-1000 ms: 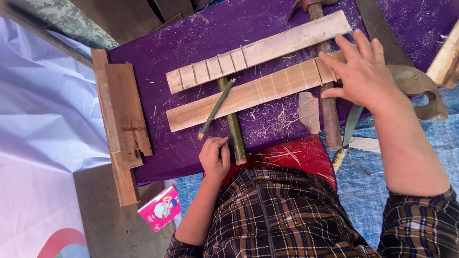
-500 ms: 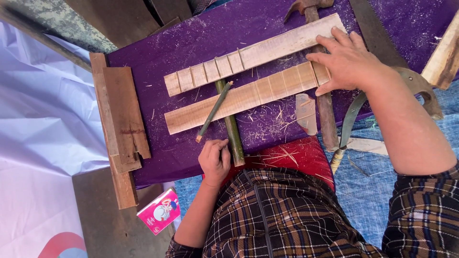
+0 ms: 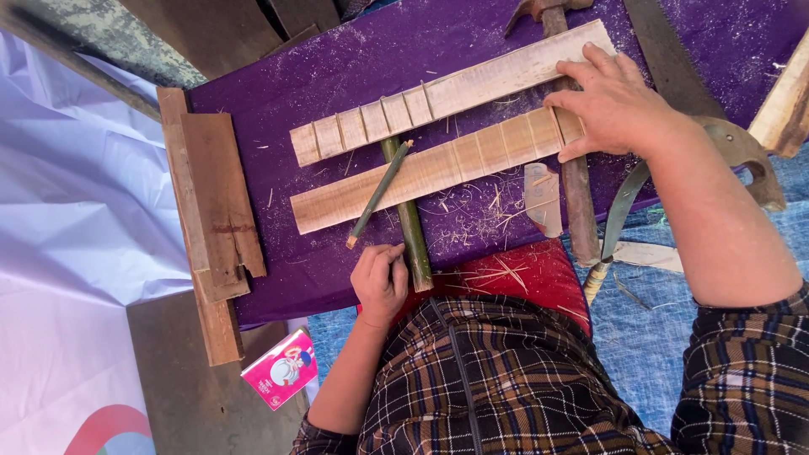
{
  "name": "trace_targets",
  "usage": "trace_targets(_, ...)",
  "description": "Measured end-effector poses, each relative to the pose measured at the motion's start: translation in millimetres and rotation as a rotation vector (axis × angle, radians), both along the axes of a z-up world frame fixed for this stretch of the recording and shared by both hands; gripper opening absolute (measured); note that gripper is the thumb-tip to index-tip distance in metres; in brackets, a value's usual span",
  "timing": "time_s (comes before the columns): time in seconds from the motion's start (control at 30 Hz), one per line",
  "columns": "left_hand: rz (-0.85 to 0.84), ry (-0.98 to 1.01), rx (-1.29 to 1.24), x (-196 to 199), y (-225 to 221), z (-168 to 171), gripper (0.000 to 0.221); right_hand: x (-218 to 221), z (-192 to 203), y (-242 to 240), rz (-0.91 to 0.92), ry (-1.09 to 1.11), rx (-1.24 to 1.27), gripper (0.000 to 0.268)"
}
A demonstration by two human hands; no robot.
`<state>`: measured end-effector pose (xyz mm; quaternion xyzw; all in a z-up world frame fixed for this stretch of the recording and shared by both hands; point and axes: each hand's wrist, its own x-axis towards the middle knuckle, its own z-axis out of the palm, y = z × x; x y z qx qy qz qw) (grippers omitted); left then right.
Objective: Shaping a small wooden stick by shaving it with a curved blade and marking wooden planks with a pencil.
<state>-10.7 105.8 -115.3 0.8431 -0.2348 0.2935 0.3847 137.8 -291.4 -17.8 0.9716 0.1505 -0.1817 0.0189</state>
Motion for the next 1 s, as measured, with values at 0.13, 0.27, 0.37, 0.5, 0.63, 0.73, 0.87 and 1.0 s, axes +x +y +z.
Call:
trace_targets(0.13, 0.001, 0.001, 0.003, -0.4, 0.8, -2.3, 0.010, 1.5, -5.1, -2.2, 0.006, -0.001, -0.004, 0.099)
trace_targets(0.27, 0.007, 0.001, 0.009, -0.5, 1.1, -4.4, 0.010, 0.6, -6.0, -2.0, 0.006, 0.005, -0.017, 0.100)
trace_targets(0.37, 0.009, -0.002, 0.006, -0.8, 1.0, -4.1, 0.010, -7.0, 19.0, 6.3, -0.063, 0.046, 0.026, 0.109)
trace_targets(0.5, 0.002, 0.007, -0.009, -1.0, 1.1, -2.7, 0.011, -21.6, 68.6, 9.6, -0.215, 0.054, 0.106, 0.111)
trace_targets(0.63, 0.008, -0.015, 0.003, -0.7, 0.4, -3.0, 0.010, -18.4, 37.6, -30.8, -0.167, -0.137, 0.090, 0.099)
trace_targets(0.73, 0.011, -0.013, 0.003, -1.0, 0.2, -3.5, 0.010, -19.3, 32.5, -28.6, -0.204, -0.026, 0.027, 0.101)
trace_targets(0.87, 0.012, -0.011, 0.008, -1.5, 0.2, -2.8, 0.009, -13.0, 15.2, -30.8, -0.138, 0.005, -0.028, 0.111)
trace_targets(1.0, 0.010, -0.025, 0.015, -1.3, 0.4, -2.7, 0.010, -8.3, 12.1, -27.3, -0.122, 0.019, -0.080, 0.108)
